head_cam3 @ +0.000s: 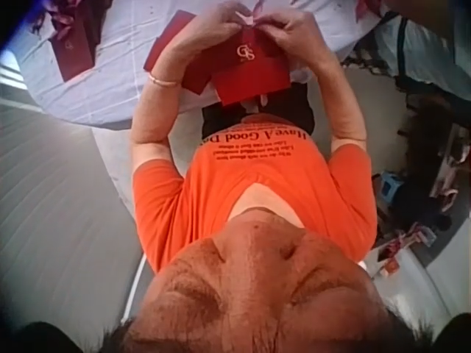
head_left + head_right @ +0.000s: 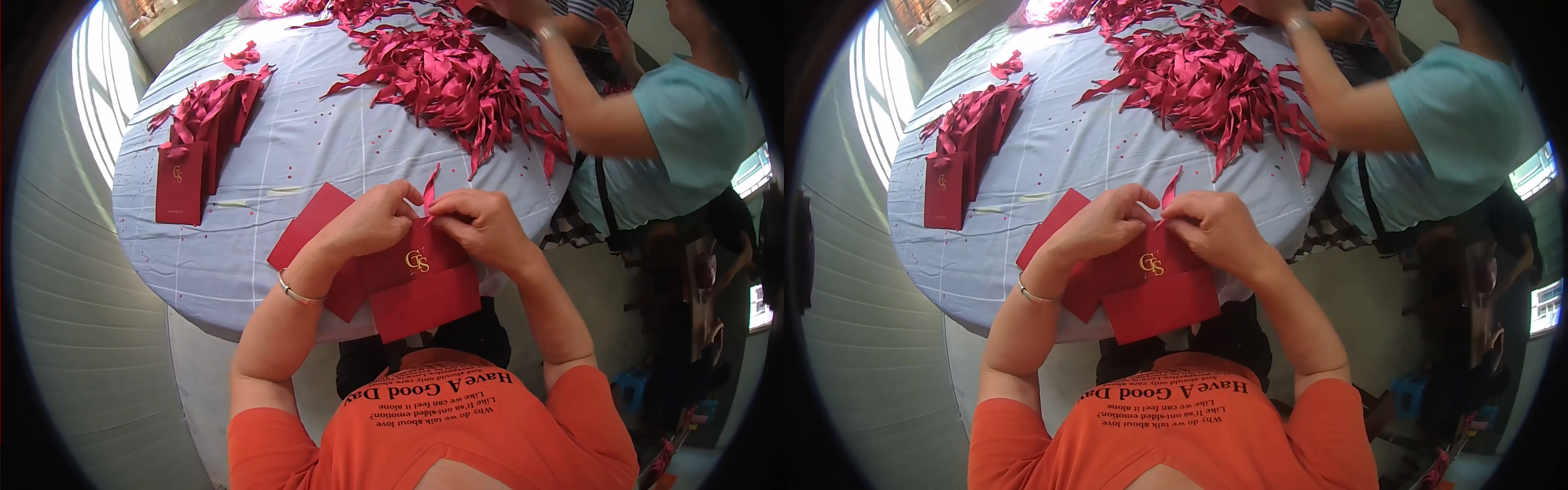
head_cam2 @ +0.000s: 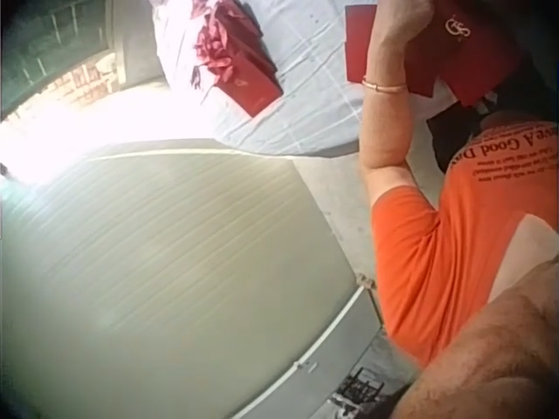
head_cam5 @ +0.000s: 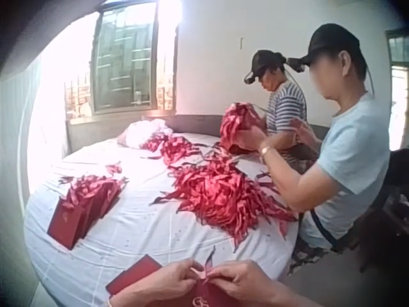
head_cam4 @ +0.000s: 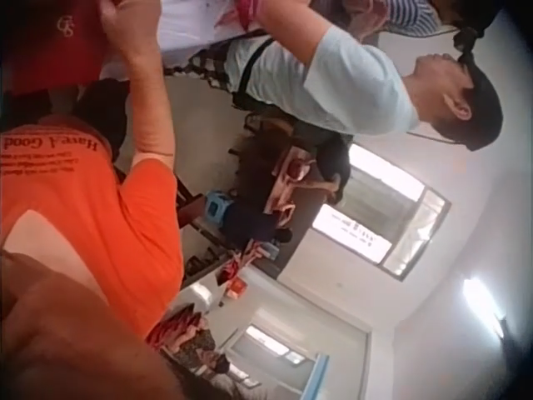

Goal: The person ties decorative ribbons onto small red gift bags by hand.

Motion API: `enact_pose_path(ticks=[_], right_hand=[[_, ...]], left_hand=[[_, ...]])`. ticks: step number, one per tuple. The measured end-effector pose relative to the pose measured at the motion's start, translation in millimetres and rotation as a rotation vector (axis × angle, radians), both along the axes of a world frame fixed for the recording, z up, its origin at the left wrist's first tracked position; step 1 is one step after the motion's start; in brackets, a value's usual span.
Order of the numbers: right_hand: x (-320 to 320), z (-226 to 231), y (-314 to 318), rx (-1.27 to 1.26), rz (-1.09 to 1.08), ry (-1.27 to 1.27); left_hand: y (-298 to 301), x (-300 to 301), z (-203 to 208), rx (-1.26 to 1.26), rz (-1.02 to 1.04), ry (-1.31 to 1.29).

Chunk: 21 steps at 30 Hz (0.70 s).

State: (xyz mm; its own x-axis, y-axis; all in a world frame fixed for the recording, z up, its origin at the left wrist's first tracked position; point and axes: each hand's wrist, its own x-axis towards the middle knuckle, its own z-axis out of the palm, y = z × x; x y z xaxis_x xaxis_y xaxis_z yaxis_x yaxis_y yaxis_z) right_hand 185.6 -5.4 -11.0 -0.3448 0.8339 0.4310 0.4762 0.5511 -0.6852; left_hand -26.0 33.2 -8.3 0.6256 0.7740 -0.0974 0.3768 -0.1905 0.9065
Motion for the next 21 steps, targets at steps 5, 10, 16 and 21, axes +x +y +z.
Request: enact_pose_path(ticks=[5, 10, 16, 21], right_hand=[[-6, -3, 7, -0.11, 0.036, -0.049], [-3, 1, 7, -0.09, 0.015, -0.056], [-6, 2, 5, 0.014, 0.02, -0.1], [-6, 4, 6, 0.066, -0.013, -0.138]], left_hand=[[-1, -3, 1, -0.009, 0.05, -0.04], [0, -13, 14, 0.315, 0.0, 0.149], [7, -32, 31, 0.144, -0.096, 0.256], [12, -37, 32, -0.066, -0.105, 0.146]])
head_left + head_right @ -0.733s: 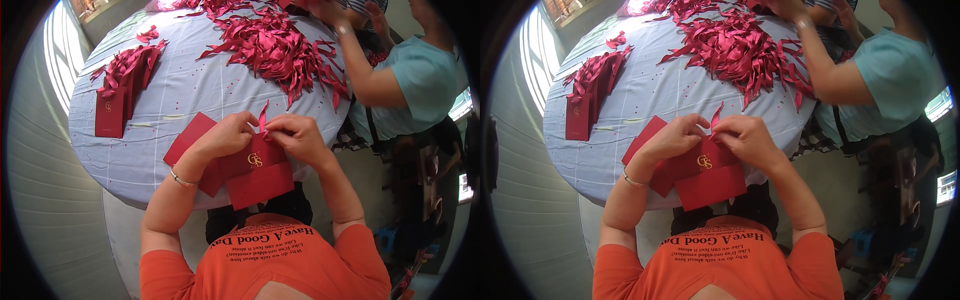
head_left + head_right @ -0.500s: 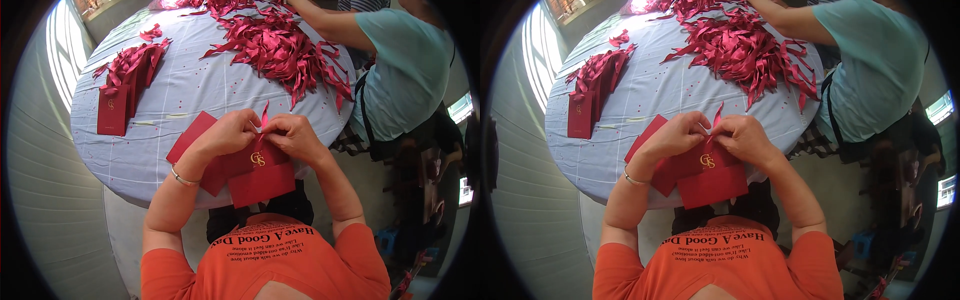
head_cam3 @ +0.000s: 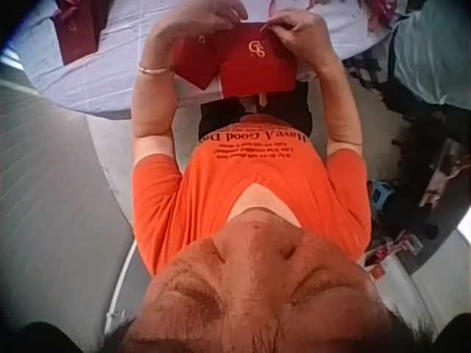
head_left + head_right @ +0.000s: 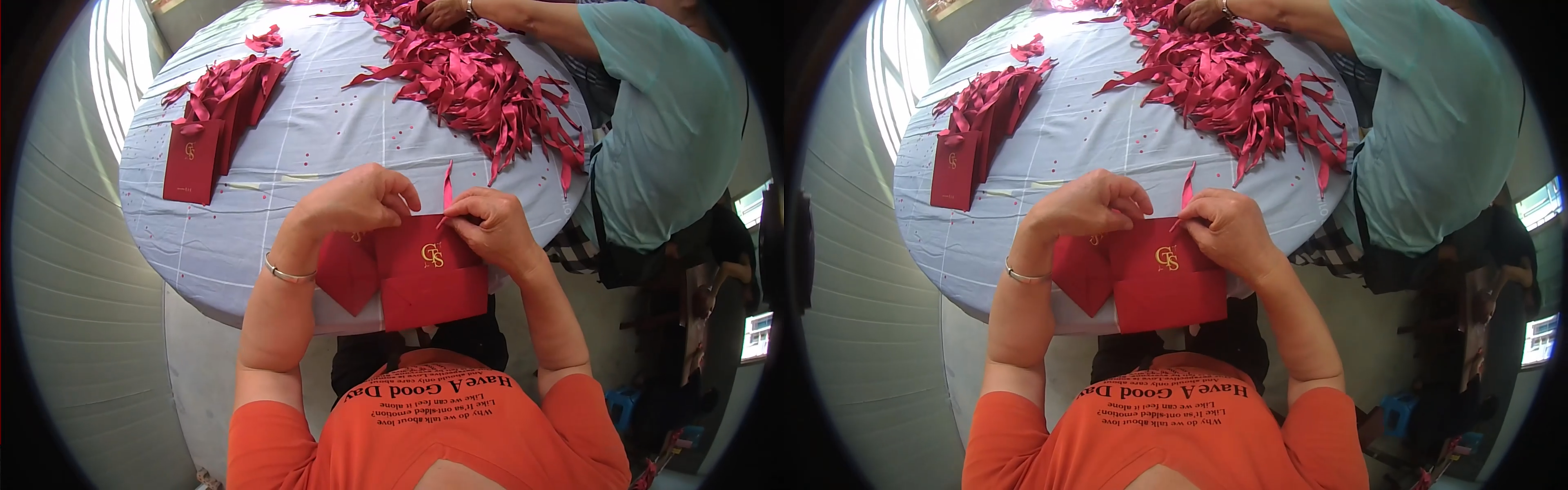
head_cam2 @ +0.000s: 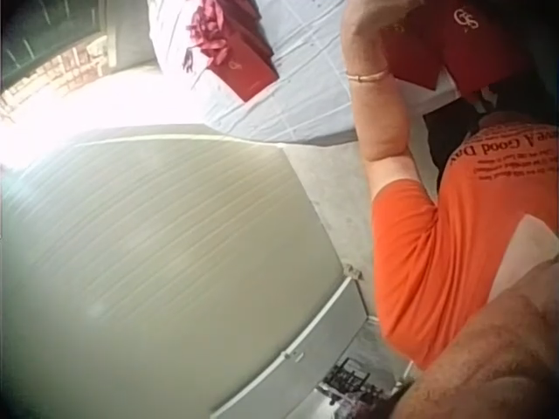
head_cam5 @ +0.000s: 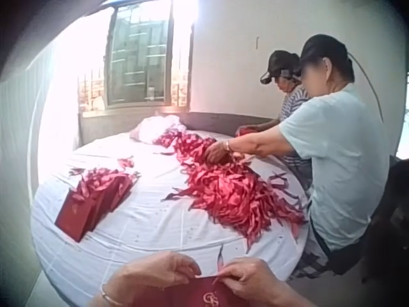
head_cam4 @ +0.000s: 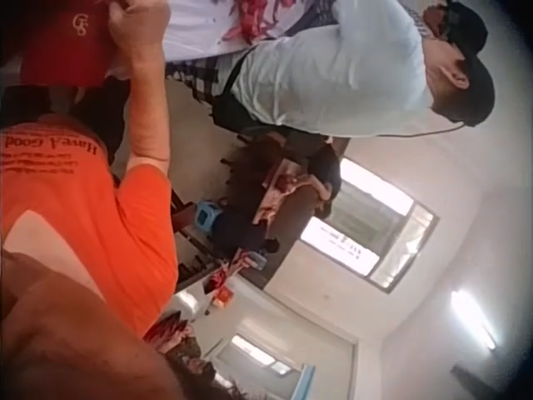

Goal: The person ties decorative ribbons onto small red gift bags by hand.

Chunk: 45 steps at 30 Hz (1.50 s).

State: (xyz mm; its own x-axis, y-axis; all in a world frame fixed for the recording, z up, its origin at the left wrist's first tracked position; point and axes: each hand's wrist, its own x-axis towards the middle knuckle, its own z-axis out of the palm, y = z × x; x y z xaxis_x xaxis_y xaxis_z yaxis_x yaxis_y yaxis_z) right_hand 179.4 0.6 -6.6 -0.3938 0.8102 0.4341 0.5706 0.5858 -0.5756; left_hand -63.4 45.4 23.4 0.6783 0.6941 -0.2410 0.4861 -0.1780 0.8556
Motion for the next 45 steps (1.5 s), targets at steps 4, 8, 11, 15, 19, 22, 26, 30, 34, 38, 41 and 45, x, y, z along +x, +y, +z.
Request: enact_pose_path(ticks=[4, 8, 11, 15, 19, 22, 26, 30, 34, 38, 41, 45], right_hand=[[6, 2, -1, -0.036, 0.002, 0.043], [8, -1, -3, -0.017, 0.01, 0.037], [6, 0, -4, -0.054, 0.009, 0.043], [4, 0, -5, -0.014, 0.001, 0.099], [-4, 6, -6, 0.1, 0.037, 0.109], [-10, 9, -7, 0.102, 0.08, 0.125], [-21, 11, -11, -0.025, 0.06, 0.09], [-25, 9, -10, -0.009, 0.086, 0.033], [-27, 5, -8, 0.016, 0.101, -0.015], [-29, 4, -7, 0.058, 0.142, -0.052], [-33, 4, -8, 0.086, 0.13, -0.117], [-35, 1, -9, 0.186, 0.1, -0.221]], left_hand=[[3, 3, -6, -0.111, 0.071, -0.102], [1, 7, -4, -0.12, 0.04, 0.072], [3, 5, -9, -0.182, 0.068, 0.068], [4, 5, -9, -0.219, 0.082, 0.074], [3, 8, -7, -0.247, 0.106, 0.093], [5, 8, -12, -0.225, 0.085, 0.102], [6, 5, -17, -0.215, 0.067, 0.067], [7, 6, -15, -0.231, 0.056, 0.067], [7, 5, -17, -0.247, 0.055, 0.005], [9, 5, -20, -0.254, 0.041, -0.01], [9, 6, -22, -0.251, 0.047, -0.001], [7, 7, -18, -0.248, 0.053, 0.029]])
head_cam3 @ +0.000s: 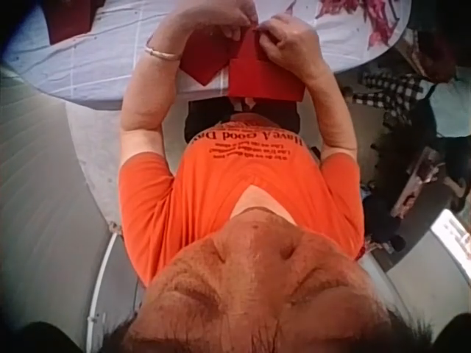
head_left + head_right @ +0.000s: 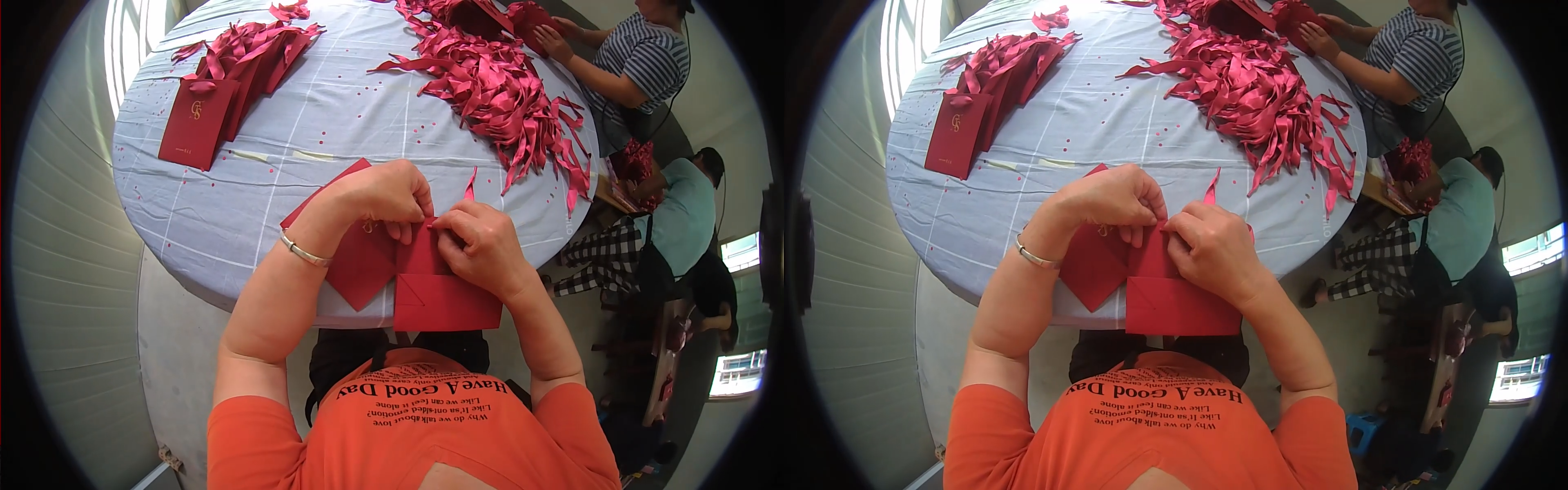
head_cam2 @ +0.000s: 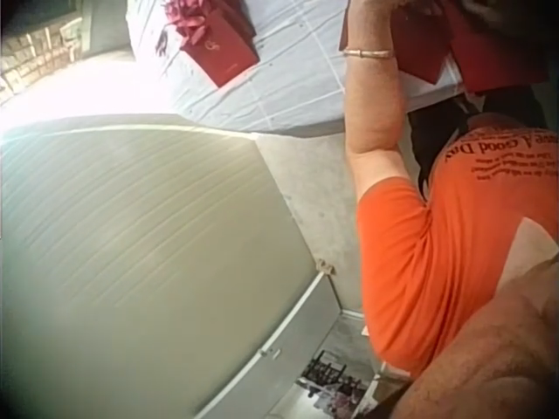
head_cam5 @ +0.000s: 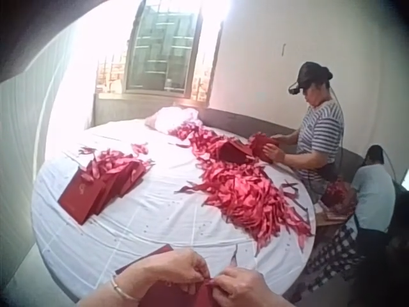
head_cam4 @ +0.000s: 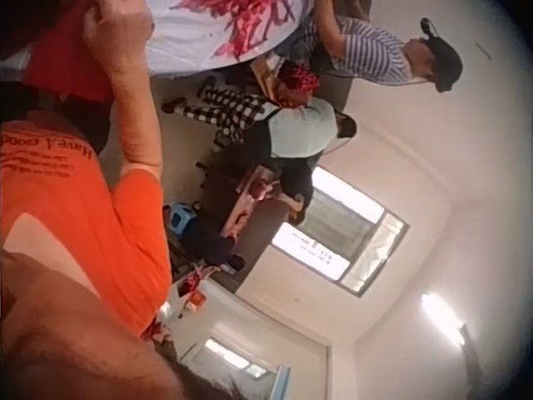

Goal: The person ties decorative ribbons onto small red gift bags by hand.

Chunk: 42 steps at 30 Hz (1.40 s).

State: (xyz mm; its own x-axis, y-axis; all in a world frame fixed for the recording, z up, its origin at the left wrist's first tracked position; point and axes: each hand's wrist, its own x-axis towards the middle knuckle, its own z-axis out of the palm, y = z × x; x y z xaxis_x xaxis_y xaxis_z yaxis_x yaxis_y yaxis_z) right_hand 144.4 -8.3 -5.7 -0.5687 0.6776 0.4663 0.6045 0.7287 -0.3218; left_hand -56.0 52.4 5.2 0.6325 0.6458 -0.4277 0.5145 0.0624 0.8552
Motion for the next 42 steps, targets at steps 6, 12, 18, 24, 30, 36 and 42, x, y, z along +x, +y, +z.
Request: enact_pose_path(ticks=[6, 12, 18, 24, 30, 36, 42], right_hand=[[-7, 4, -5, 0.017, -0.044, -0.165], [-36, 14, -7, -0.116, -0.173, -0.404], [-19, 19, 2, -0.237, -0.243, -0.245], [42, 71, 10, -0.619, -0.073, 0.174], [85, 55, 10, -0.623, -0.2, 0.338], [81, 34, 5, -0.746, -0.174, 0.374], [68, 27, 22, -0.761, -0.187, 0.306]], left_hand=[[-5, 2, 3, 0.016, 0.018, 0.032], [-10, 6, 8, 0.054, 0.055, 0.052], [-8, 10, 10, 0.043, 0.084, 0.05], [-18, 16, 6, 0.064, 0.084, -0.095], [-20, 20, 7, 0.067, 0.031, -0.147], [-20, 19, 5, 0.029, -0.019, -0.149], [-25, 23, 7, 0.17, -0.045, -0.088]])
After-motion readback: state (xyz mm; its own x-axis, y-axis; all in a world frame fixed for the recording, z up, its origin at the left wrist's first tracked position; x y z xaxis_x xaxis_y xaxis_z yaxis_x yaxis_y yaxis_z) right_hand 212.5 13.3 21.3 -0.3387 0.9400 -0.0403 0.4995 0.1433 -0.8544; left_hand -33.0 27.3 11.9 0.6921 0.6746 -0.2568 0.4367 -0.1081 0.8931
